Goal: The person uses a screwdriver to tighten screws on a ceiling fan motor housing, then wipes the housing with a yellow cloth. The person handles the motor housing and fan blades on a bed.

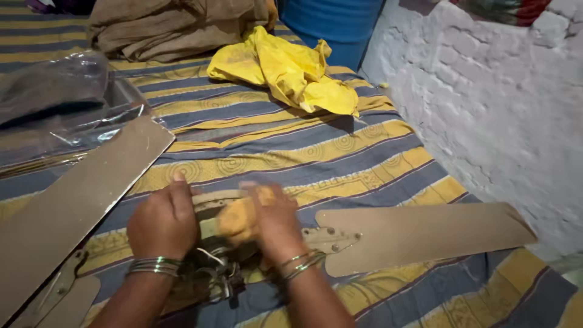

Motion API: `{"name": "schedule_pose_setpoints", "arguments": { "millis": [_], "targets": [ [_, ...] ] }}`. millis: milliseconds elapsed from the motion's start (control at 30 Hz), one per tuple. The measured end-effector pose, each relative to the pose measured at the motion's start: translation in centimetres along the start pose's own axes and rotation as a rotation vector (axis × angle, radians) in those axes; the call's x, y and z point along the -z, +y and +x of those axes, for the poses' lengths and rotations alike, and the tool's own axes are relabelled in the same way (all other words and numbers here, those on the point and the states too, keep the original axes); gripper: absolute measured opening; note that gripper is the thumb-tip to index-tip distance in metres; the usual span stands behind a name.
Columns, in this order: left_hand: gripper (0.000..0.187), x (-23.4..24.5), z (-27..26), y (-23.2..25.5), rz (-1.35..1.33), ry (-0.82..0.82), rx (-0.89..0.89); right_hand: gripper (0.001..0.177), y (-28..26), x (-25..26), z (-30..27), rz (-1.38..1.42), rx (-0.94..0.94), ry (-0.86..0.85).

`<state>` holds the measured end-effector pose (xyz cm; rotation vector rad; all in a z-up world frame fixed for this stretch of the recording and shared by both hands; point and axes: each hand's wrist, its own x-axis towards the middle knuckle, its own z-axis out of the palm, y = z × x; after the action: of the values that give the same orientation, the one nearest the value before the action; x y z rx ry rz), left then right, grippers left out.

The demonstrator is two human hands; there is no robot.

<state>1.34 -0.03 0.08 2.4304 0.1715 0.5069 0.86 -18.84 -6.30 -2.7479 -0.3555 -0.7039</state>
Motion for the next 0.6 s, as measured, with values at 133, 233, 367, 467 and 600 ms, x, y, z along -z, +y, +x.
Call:
{"name": "schedule_pose_setpoints", "arguments": {
  "millis": [133, 233, 367, 467, 600],
  "targets": [
    [0.061, -0.1, 0.4, -0.3, -0.010, -0.039, -0.003, 0.056, -9.1, 6.6, 1.4, 0.285, -0.470, 0.037],
    [0.060, -0.3, 0.5, -1.0, -0.052, -0.032, -0.025, 0.050, -9.9, 8.4, 2.1, 0.277, -0.411, 0.036],
    [0.057, -0.6, 0.2, -1.8, -0.055, 0.055, -0.107, 0.049, -6.9, 6.8, 2.4, 0.443, -0.507, 0.042],
    [0.057, -0.7, 0.0, -2.1, -0.090, 0.062, -0.084, 0.046, -3.3, 4.6, 2.0, 0.681, -0.537, -0.010],
    [0.056, -0.5, 0.2, -2.1, -0.110, 0.051, -0.080, 0.042, -0.2, 0.0, 0.0, 1.080, -0.604, 0.047]
  ]
}}
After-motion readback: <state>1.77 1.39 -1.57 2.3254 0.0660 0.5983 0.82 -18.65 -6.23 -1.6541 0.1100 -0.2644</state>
